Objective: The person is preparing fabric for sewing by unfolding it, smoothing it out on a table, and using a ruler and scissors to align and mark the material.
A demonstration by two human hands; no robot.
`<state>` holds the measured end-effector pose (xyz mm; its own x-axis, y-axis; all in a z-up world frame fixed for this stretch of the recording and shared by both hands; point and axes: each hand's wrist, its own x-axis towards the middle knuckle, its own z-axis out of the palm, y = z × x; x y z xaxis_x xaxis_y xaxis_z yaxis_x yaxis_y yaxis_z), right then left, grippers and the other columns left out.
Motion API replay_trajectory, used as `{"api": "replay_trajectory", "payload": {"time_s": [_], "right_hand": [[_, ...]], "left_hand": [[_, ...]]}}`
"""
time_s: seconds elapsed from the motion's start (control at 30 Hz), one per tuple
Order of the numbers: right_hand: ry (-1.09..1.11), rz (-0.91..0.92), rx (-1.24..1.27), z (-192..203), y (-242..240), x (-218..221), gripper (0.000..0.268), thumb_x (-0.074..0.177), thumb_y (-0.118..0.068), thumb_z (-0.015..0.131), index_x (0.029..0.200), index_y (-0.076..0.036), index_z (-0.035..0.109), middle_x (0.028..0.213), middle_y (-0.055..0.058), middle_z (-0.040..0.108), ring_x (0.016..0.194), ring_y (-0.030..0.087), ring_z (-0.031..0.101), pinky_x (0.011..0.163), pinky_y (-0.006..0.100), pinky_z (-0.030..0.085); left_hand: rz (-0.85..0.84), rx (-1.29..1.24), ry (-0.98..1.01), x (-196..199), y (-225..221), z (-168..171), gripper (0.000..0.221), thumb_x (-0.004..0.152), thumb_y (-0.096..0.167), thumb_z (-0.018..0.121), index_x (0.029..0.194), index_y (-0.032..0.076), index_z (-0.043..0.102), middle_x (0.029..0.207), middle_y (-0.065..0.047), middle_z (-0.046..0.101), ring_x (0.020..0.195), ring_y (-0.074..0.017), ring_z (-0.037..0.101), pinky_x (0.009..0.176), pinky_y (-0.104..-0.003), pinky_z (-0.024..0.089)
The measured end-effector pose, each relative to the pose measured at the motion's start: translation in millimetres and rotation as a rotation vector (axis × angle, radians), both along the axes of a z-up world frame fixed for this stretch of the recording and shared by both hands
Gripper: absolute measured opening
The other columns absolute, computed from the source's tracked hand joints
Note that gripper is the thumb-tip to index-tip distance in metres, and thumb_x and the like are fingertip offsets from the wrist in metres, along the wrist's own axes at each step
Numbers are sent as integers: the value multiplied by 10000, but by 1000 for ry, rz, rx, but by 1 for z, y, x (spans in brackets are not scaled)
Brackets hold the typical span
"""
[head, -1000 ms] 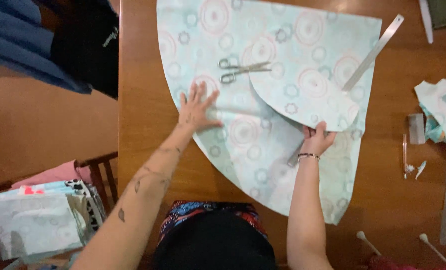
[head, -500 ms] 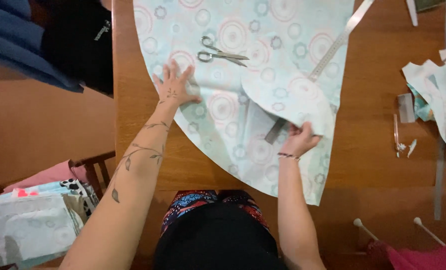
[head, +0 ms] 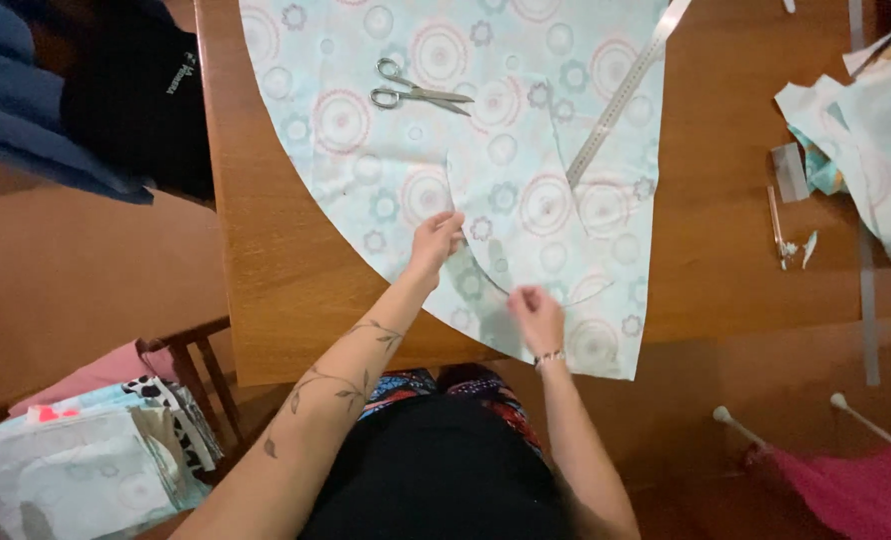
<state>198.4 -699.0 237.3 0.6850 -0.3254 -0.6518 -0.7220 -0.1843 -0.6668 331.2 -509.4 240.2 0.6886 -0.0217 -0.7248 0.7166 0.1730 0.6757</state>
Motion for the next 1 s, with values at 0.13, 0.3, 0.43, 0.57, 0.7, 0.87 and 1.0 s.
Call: {"api": "replay_trajectory", "payload": {"time_s": [0.13, 0.3, 0.43, 0.57, 0.7, 0.87, 1.0], "right_hand": [[-221, 72, -499, 4, -18, 50, 219, 919, -372, 706, 969, -161, 733, 887, 65, 752, 911, 288, 721, 832, 439, 555], [-313, 48, -634, -39, -64, 97, 183, 863, -387, 754, 954, -230, 737, 880, -8, 747, 922, 224, 720, 851, 395, 569], [-231, 136, -702, -46, -102, 121, 315, 809, -328, 813, 1071, -200, 694, 1054, 26, 696, 1058, 268, 657, 916, 425, 539], [-261, 381, -724, -50, -137, 117, 302, 809, -265, 821, 1074, -198, 692, 1039, 33, 646, 1065, 300, 650, 941, 415, 522], [-559, 562, -851, -34, -128, 114, 190, 824, -232, 799, 979, -223, 690, 963, -15, 618, 984, 238, 651, 882, 391, 515], [-422, 920, -219, -15, -68, 77, 170, 865, -315, 724, 965, -178, 747, 898, 95, 754, 908, 313, 718, 837, 433, 558], [-301, 972, -260, -22, -44, 65, 186, 875, -420, 717, 935, -245, 744, 853, 13, 754, 866, 227, 728, 827, 383, 566]], "left_hand": [[-53, 87, -16, 22, -6, -27, 633, 876, 425, 769, 1345, 38, 593, 1118, -105, 713, 914, -139, 697, 813, -265, 585], [-67, 196, -117, 38, -9, -54, 461, 873, 371, 763, 1232, 96, 677, 917, -60, 760, 682, -136, 742, 662, -265, 620], [-130, 222, -145, 31, -18, -45, 177, 828, 238, 753, 941, 102, 746, 726, -52, 726, 589, -155, 735, 608, -271, 616], [-203, 83, -76, -31, -26, -2, 154, 821, 190, 735, 822, 47, 677, 656, -106, 695, 581, -174, 709, 610, -263, 592], [-82, -30, 42, -91, -35, -12, 174, 845, 147, 767, 860, 18, 651, 838, -164, 746, 715, -198, 754, 710, -296, 625], [304, -178, 144, -111, -54, -8, 715, 919, 422, 776, 1342, -88, 508, 1144, -272, 670, 1000, -296, 730, 910, -405, 606], [378, -152, 130, -107, -69, -45, 663, 911, 328, 800, 1323, -117, 533, 1095, -253, 670, 932, -255, 735, 850, -384, 621]]}}
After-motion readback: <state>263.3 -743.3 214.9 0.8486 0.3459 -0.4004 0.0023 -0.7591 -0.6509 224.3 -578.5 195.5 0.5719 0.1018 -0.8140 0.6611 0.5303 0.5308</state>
